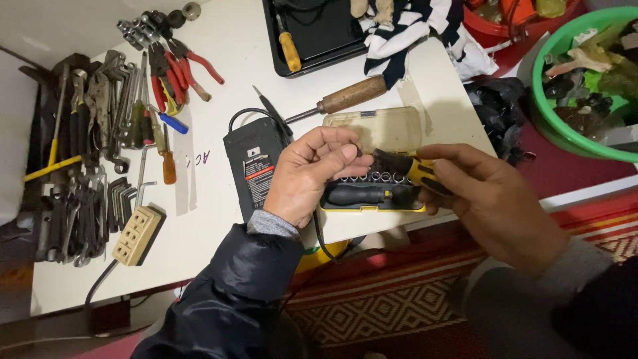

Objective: Disassembling and inspecting a power charger using a screwdriver and other hand tools at a repair station.

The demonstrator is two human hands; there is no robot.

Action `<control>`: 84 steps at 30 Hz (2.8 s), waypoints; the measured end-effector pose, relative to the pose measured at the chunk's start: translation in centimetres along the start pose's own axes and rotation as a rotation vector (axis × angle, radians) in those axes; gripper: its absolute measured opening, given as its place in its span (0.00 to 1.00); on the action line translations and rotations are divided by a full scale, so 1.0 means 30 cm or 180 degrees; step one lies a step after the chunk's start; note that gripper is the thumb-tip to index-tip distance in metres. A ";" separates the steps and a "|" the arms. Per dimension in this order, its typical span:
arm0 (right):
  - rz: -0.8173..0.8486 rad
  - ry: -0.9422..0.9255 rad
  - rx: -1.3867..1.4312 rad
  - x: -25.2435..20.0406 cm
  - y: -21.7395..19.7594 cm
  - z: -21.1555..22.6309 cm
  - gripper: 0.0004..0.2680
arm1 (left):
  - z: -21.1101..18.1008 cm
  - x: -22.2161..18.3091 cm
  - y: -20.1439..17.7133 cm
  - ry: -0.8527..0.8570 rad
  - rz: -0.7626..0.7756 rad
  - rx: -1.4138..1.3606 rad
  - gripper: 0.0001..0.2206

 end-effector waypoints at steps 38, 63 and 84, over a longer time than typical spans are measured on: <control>-0.0036 -0.0266 -0.0742 -0.056 0.037 0.023 0.12 | 0.103 -0.048 -0.001 -0.0635 -0.0434 -0.0962 0.11; -0.0116 -0.2305 -0.2656 -0.259 0.327 0.204 0.11 | -0.151 -0.193 -0.303 0.0450 -0.1649 0.0550 0.22; 0.0423 -0.4115 -0.3755 -0.285 0.672 0.050 0.08 | 0.081 -0.344 -0.442 -0.0572 -0.1897 0.1813 0.29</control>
Point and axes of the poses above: each hand's wrist, its own x-axis towards the middle knuckle, its own y-axis out of the palm, z = x × y, the point moved 5 cm from there along x, towards the middle knuckle, and after that the axes turned 7 degrees about -z, right-handed, at the moved point
